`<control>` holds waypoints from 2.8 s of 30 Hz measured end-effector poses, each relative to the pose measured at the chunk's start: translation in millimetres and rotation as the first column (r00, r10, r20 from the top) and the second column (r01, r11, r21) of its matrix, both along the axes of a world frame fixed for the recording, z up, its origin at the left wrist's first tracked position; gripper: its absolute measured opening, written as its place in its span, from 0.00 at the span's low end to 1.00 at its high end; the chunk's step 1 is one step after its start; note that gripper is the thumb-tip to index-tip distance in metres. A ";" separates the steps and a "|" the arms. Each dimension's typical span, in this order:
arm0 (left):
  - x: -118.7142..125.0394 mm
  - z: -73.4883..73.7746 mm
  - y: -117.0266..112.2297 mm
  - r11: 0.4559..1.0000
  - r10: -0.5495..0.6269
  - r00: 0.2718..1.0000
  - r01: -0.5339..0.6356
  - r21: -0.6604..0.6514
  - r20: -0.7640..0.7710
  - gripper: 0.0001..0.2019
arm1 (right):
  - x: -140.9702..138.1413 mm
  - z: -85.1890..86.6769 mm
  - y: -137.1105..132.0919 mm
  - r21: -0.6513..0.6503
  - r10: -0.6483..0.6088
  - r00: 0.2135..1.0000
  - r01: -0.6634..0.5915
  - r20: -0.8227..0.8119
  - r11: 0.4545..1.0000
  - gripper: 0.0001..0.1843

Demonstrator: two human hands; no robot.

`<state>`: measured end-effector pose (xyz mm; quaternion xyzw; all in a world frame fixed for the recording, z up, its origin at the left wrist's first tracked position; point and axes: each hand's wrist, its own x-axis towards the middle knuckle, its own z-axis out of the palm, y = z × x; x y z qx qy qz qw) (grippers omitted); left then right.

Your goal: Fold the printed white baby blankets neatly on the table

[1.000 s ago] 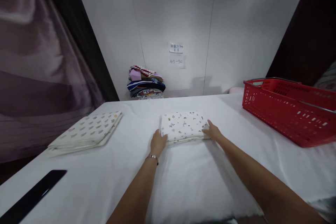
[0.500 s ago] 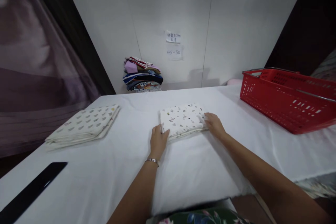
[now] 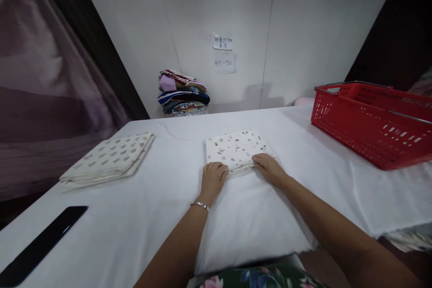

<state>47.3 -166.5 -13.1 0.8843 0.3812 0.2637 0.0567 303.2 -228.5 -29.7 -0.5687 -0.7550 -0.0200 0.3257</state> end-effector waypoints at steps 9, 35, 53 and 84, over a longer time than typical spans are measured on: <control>23.4 5.2 -0.8 0.996 -0.023 0.992 0.034 0.080 -0.125 0.12 | -1.4 -8.8 2.7 0.063 -0.010 1.000 0.009 0.004 0.998 0.17; 40.5 -4.0 2.5 0.994 -0.050 0.988 0.064 0.093 -0.148 0.13 | -13.7 -6.5 5.4 0.038 -0.031 0.997 0.028 0.072 0.999 0.18; 39.3 -7.0 -0.8 0.980 -0.061 0.986 0.088 0.179 -0.152 0.08 | -21.3 -0.9 2.2 0.154 0.004 0.999 -0.009 0.036 0.988 0.14; -50.3 1.9 2.3 0.797 0.351 0.911 -0.171 -0.580 0.215 0.15 | -34.6 -15.8 3.8 0.126 0.114 0.993 -0.119 0.041 0.985 0.19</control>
